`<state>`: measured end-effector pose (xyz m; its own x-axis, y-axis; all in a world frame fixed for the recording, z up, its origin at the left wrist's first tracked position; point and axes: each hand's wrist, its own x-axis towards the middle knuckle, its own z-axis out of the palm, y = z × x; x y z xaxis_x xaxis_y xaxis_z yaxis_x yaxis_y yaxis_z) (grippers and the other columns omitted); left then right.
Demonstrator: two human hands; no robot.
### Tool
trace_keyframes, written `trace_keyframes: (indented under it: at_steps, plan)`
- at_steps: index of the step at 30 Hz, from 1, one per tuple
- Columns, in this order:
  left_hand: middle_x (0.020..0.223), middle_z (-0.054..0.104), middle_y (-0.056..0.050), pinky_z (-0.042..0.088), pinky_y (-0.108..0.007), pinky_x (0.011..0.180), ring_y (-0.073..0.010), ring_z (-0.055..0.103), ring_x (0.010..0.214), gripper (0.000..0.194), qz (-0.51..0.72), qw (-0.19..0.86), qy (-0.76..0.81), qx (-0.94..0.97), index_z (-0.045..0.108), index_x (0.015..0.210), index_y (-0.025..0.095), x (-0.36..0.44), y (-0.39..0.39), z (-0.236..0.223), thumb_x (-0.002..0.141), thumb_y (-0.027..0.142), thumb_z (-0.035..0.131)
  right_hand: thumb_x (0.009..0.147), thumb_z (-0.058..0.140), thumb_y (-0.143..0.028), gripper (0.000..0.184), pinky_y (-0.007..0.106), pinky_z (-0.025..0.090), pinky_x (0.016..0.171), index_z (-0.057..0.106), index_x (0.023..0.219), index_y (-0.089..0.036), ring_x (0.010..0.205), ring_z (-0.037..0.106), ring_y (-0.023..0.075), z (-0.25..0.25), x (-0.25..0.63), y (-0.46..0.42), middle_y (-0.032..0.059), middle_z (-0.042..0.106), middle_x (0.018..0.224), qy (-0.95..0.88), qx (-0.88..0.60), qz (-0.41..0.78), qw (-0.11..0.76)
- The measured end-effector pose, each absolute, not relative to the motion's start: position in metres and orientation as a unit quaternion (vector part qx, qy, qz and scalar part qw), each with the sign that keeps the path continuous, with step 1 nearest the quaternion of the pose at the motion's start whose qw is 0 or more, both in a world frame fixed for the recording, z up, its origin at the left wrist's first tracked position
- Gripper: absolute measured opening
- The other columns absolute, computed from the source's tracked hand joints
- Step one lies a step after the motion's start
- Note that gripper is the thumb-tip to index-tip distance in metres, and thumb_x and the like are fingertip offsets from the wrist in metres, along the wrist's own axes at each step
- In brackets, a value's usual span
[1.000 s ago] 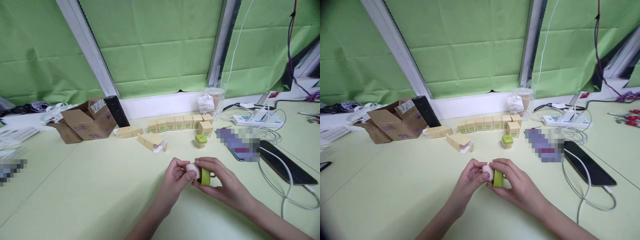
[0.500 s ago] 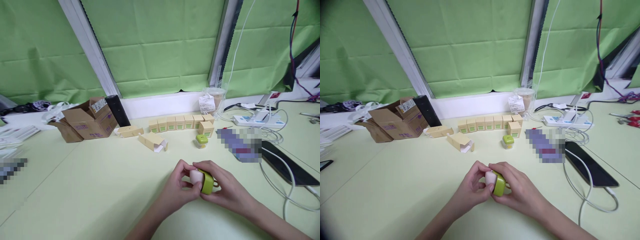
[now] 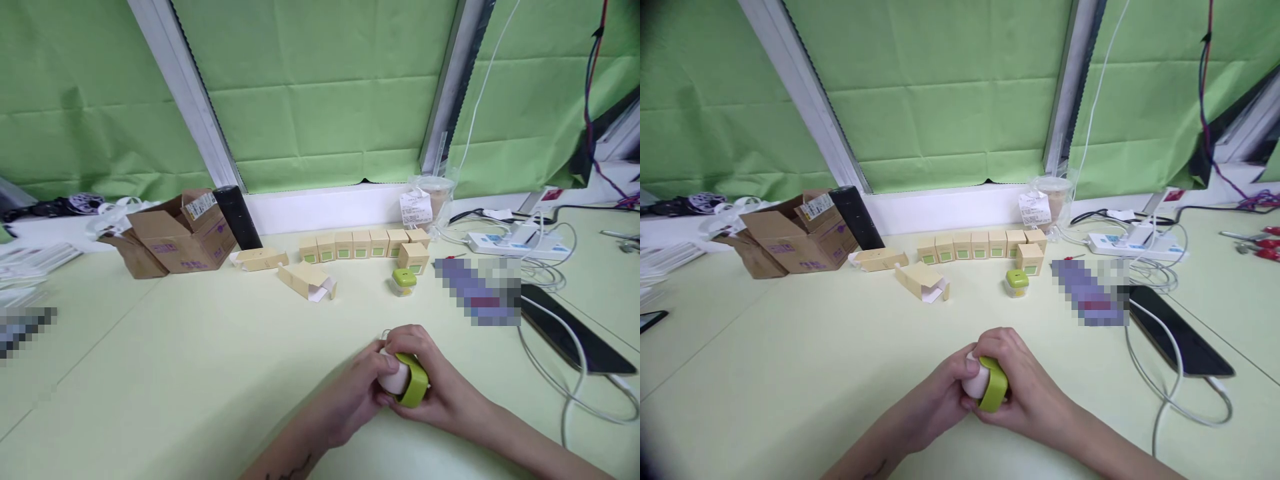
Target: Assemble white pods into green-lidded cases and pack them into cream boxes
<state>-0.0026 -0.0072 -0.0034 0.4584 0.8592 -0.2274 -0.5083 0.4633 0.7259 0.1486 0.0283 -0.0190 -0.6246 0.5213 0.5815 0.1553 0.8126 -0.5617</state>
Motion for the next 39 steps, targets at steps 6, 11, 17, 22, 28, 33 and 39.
trace_keyframes:
  at_steps: [6,11,17,22,28,33,39]
  plan:
    - [0.080,0.048,0.001,0.030,-0.021,0.060,-0.0104,0.043,0.071,0.029,0.397,0.828,0.257,0.301,0.054,0.094,0.016,-0.004,-0.006,-0.004,0.066,0.015,0.063,0.072,0.065,-0.012,0.044,0.035,0.046,0.075,0.037,0.101,-0.027,0.088,0.050,0.0211,-0.018,0.149,0.024,0.0025,0.050,0.096,-0.858,-0.208,0.318,0.347]
    - [0.082,0.049,0.000,0.031,-0.020,0.059,-0.0111,0.046,0.074,0.027,0.381,0.828,0.274,0.306,0.053,0.094,0.015,-0.004,-0.008,-0.007,0.071,0.020,0.067,0.069,0.072,-0.014,0.051,0.032,0.048,0.078,0.034,0.100,-0.030,0.094,0.050,0.0195,-0.022,0.150,0.021,0.0009,0.046,0.103,-0.797,-0.240,0.442,0.336]
    - [0.087,0.050,-0.001,0.038,-0.023,0.067,-0.0103,0.047,0.076,0.040,0.434,0.771,0.319,0.340,0.050,0.109,0.014,-0.004,-0.008,-0.004,0.077,0.029,0.069,0.065,0.075,-0.010,0.064,0.031,0.046,0.092,0.038,0.113,-0.032,0.116,0.045,0.0205,-0.006,0.159,0.029,0.0017,0.043,0.119,-0.790,-0.236,0.491,0.282]
    - [0.078,0.048,0.002,0.038,-0.022,0.060,-0.0080,0.046,0.067,0.035,0.441,0.736,0.334,0.390,0.053,0.103,0.015,-0.005,-0.007,0.001,0.076,0.027,0.071,0.073,0.074,-0.018,0.052,0.036,0.039,0.102,0.046,0.115,-0.034,0.123,0.043,0.0214,-0.006,0.166,0.038,0.0019,0.049,0.123,-0.830,-0.237,0.406,0.301]
    - [0.081,0.045,0.001,0.047,-0.029,0.060,-0.0098,0.048,0.063,0.027,0.448,0.775,0.311,0.319,0.050,0.100,0.018,0.001,-0.007,-0.001,0.089,0.043,0.048,0.077,0.071,-0.023,0.046,0.036,0.045,0.098,0.046,0.114,-0.032,0.123,0.046,0.0226,-0.019,0.164,0.037,0.0037,0.053,0.123,-0.816,-0.254,0.395,0.338]
    - [0.079,0.047,0.000,0.041,-0.024,0.053,-0.0101,0.049,0.063,0.017,0.466,0.757,0.339,0.307,0.050,0.094,0.015,0.000,-0.010,-0.003,0.086,0.030,0.051,0.079,0.063,-0.013,0.045,0.036,0.045,0.098,0.049,0.118,-0.030,0.118,0.050,0.0217,-0.007,0.167,0.041,0.0052,0.053,0.122,-0.855,-0.229,0.367,0.288]
    - [0.082,0.050,0.000,0.044,-0.028,0.063,-0.0111,0.052,0.068,0.029,0.432,0.759,0.372,0.313,0.048,0.100,0.015,-0.003,-0.011,0.005,0.075,0.021,0.061,0.073,0.056,-0.003,0.051,0.032,0.054,0.084,0.052,0.117,-0.027,0.107,0.059,0.0204,-0.001,0.169,0.041,0.0042,0.062,0.114,-0.877,-0.210,0.320,0.290]
